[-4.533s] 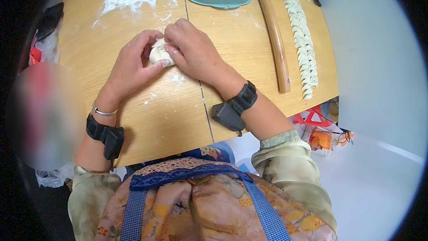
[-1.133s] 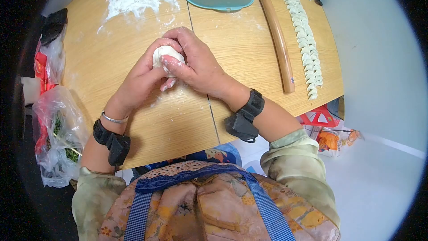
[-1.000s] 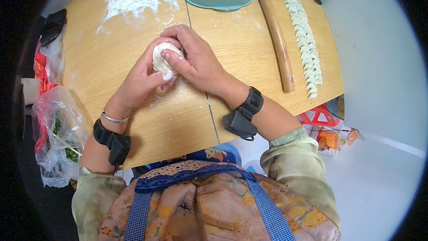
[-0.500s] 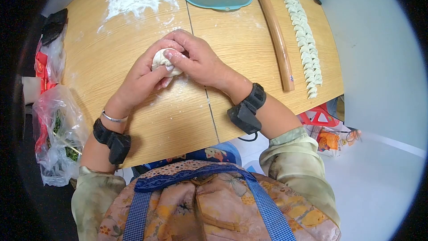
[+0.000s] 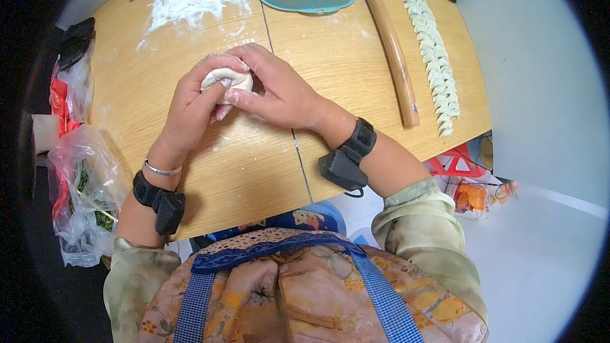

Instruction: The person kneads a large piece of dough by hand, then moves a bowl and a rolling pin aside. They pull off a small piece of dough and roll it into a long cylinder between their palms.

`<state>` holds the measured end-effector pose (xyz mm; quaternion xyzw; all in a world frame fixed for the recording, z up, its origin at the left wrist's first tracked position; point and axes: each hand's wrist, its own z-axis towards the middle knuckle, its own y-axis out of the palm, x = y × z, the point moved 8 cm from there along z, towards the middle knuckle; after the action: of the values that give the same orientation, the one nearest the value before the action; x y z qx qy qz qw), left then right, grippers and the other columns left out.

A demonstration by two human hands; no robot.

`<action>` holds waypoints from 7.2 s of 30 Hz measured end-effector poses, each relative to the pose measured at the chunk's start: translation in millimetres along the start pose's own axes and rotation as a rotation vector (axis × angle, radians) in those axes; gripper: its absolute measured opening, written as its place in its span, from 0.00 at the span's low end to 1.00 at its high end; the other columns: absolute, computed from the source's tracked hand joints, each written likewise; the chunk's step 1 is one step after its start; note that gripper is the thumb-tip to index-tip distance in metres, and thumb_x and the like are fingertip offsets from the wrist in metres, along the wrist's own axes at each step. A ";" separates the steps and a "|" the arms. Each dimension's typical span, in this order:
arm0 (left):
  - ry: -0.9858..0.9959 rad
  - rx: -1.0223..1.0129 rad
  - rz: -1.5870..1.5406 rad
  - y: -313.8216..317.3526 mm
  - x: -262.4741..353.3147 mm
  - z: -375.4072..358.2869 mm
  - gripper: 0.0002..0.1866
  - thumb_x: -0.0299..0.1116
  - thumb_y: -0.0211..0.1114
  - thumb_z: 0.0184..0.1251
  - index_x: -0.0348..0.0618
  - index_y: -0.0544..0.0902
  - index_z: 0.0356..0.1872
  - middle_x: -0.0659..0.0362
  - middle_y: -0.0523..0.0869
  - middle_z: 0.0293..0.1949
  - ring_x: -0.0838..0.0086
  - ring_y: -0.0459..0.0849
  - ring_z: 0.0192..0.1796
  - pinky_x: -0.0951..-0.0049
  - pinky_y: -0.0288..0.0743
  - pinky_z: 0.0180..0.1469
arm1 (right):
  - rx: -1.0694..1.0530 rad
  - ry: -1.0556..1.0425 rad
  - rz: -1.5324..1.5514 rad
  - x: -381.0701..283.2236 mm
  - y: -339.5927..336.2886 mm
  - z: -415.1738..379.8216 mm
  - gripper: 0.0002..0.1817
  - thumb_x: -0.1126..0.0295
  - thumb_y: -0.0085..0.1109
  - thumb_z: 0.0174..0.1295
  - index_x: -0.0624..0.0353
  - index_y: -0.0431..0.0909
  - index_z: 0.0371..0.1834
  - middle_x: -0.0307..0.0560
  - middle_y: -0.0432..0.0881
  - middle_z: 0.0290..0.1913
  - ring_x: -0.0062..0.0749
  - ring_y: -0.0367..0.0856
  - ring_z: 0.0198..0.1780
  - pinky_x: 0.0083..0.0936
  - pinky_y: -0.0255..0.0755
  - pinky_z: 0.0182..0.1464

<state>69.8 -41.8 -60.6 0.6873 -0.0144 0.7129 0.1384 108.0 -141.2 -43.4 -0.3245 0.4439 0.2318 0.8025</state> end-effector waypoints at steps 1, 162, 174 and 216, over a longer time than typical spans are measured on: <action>0.003 -0.008 -0.016 -0.6 0.2 0.6 0.14 0.25 0.51 0.71 0.45 0.77 0.55 0.64 0.79 0.34 0.87 0.71 0.27 0.86 0.65 0.28 | -0.001 -0.001 0.000 0.1 -0.5 0.3 0.24 0.60 0.60 0.65 0.65 0.71 0.57 0.53 0.76 0.48 0.39 0.77 0.49 0.31 0.72 0.52; -0.103 0.093 -0.485 3.3 -15.8 0.9 0.21 0.48 0.45 0.81 0.42 0.78 0.45 0.58 0.82 0.34 0.80 0.81 0.34 0.78 0.78 0.36 | 0.102 -0.386 -0.710 -54.1 8.0 -4.6 0.32 0.62 0.76 0.43 0.60 0.73 0.52 0.53 0.76 0.50 0.51 0.74 0.52 0.43 0.68 0.54; -0.144 0.090 -0.538 -2.2 -20.8 1.5 0.25 0.51 0.37 0.82 0.41 0.76 0.46 0.57 0.81 0.30 0.76 0.79 0.31 0.76 0.76 0.33 | 0.119 -0.293 -0.572 -48.5 3.2 -0.8 0.37 0.58 0.75 0.46 0.59 0.70 0.59 0.53 0.75 0.53 0.51 0.73 0.54 0.43 0.67 0.57; 0.142 0.360 -0.603 1.8 30.5 10.4 0.15 0.41 0.48 0.81 0.43 0.74 0.54 0.59 0.80 0.50 0.73 0.80 0.53 0.70 0.77 0.58 | 0.495 -0.167 -0.111 -64.2 8.4 38.5 0.23 0.63 0.40 0.73 0.68 0.70 0.62 0.55 0.74 0.59 0.38 0.70 0.64 0.30 0.61 0.68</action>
<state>79.1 -40.3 -29.7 0.6229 0.3245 0.6771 0.2197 92.1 -112.9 24.5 -0.1221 0.4010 0.0979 0.9026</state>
